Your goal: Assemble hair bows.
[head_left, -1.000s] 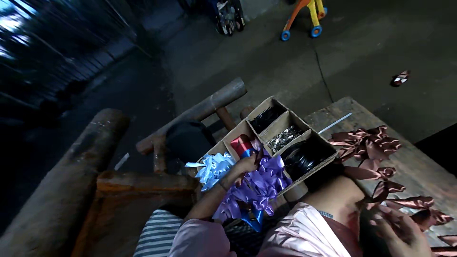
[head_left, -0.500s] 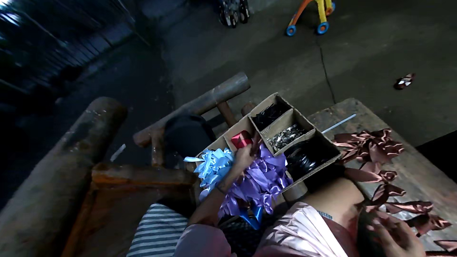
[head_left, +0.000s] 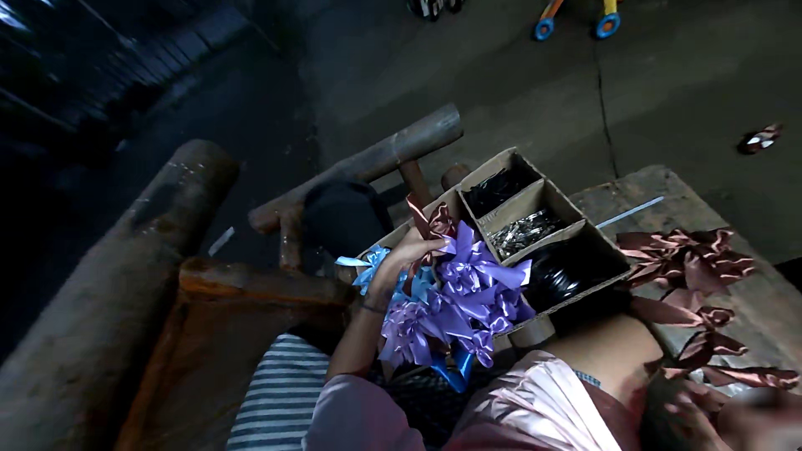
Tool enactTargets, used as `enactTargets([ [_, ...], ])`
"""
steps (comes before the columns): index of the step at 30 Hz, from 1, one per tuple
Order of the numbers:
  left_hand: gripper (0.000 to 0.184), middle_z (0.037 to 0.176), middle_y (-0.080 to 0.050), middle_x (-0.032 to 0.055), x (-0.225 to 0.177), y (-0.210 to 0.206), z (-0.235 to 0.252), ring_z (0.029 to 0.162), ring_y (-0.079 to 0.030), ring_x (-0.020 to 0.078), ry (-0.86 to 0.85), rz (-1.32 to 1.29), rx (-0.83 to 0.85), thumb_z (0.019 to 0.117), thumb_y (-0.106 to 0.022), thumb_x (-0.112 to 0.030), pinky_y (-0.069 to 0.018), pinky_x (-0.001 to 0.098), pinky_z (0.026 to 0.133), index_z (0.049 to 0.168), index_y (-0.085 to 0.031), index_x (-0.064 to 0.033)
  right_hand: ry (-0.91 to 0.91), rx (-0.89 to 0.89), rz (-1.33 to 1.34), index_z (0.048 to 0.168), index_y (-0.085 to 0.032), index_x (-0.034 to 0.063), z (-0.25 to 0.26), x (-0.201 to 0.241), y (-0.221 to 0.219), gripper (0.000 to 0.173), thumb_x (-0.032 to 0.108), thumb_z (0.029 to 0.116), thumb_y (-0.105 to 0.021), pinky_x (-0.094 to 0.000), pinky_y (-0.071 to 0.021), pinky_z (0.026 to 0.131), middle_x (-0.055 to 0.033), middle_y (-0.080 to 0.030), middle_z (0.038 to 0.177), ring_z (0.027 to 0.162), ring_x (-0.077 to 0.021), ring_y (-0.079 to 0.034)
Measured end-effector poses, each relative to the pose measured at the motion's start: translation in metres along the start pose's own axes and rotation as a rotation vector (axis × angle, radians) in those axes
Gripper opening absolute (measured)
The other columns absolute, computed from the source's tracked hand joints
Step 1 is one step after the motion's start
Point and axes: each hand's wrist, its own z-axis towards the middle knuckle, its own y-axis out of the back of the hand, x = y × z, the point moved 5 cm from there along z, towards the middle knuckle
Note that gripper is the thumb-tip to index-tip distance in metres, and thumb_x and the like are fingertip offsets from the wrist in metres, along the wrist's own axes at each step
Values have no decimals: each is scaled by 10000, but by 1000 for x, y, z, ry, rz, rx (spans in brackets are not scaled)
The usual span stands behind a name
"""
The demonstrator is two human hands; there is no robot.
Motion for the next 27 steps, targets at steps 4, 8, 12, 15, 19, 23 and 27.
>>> enactTargets([
  [4, 407, 1026, -667, 144, 16, -23, 9, 781, -613, 191, -24, 281, 38, 958, -721, -176, -530, 374, 696, 1314, -566, -54, -21, -24, -13, 1347, -460, -111, -1, 1, 4, 392, 78, 1012, -536, -192, -549, 694, -77, -574, 1058, 798, 4, -610],
  [8, 317, 1170, -678, 212, 19, -115, 1, 1104, -662, 357, -196, 716, 111, 890, -704, -56, -529, 546, 962, 1194, -658, 20, -37, -18, -17, 1340, -457, -111, -1, -6, -2, 381, 83, 1019, -524, -192, -553, 707, -68, -584, 1063, 813, 15, -612],
  [12, 353, 1226, -662, 282, 37, -162, -40, 1187, -630, 443, -398, 822, -59, 818, -729, 33, -490, 552, 1027, 1168, -686, 60, -42, -8, -20, 1336, -455, -117, -4, -7, -8, 382, 91, 1021, -513, -198, -554, 706, -65, -575, 1058, 809, 2, -617],
  [15, 356, 1166, -677, 273, 39, -164, -45, 1117, -661, 429, -417, 765, -85, 808, -718, 69, -525, 530, 974, 1162, -679, 74, -64, -7, -16, 1330, -461, -103, -4, -9, -11, 369, 75, 1012, -516, -197, -552, 691, -52, -574, 1033, 793, -1, -617],
  [19, 380, 1205, -657, 277, 39, -163, -42, 1148, -643, 422, -337, 745, -1, 828, -704, 61, -509, 522, 991, 1204, -656, 75, -64, -14, -18, 1346, -458, -97, -3, -8, -12, 373, 80, 1023, -514, -195, -552, 696, -59, -577, 1052, 806, 2, -617],
  [23, 362, 1266, -630, 270, 31, -151, -39, 1194, -621, 388, -211, 655, 140, 928, -664, -23, -484, 490, 1041, 1272, -613, 75, -31, -14, -3, 1325, -465, -109, -5, -4, -13, 357, 70, 1020, -517, -191, -551, 701, -58, -592, 1046, 802, 10, -616],
  [27, 475, 1170, -686, 212, 11, -103, -37, 1111, -661, 258, -78, 355, 116, 943, -744, -234, -505, 433, 1027, 1283, -605, 68, -59, -37, 1, 1344, -481, -86, -9, -6, -10, 373, 90, 1019, -536, -220, -558, 709, -81, -597, 1075, 824, -21, -627],
])
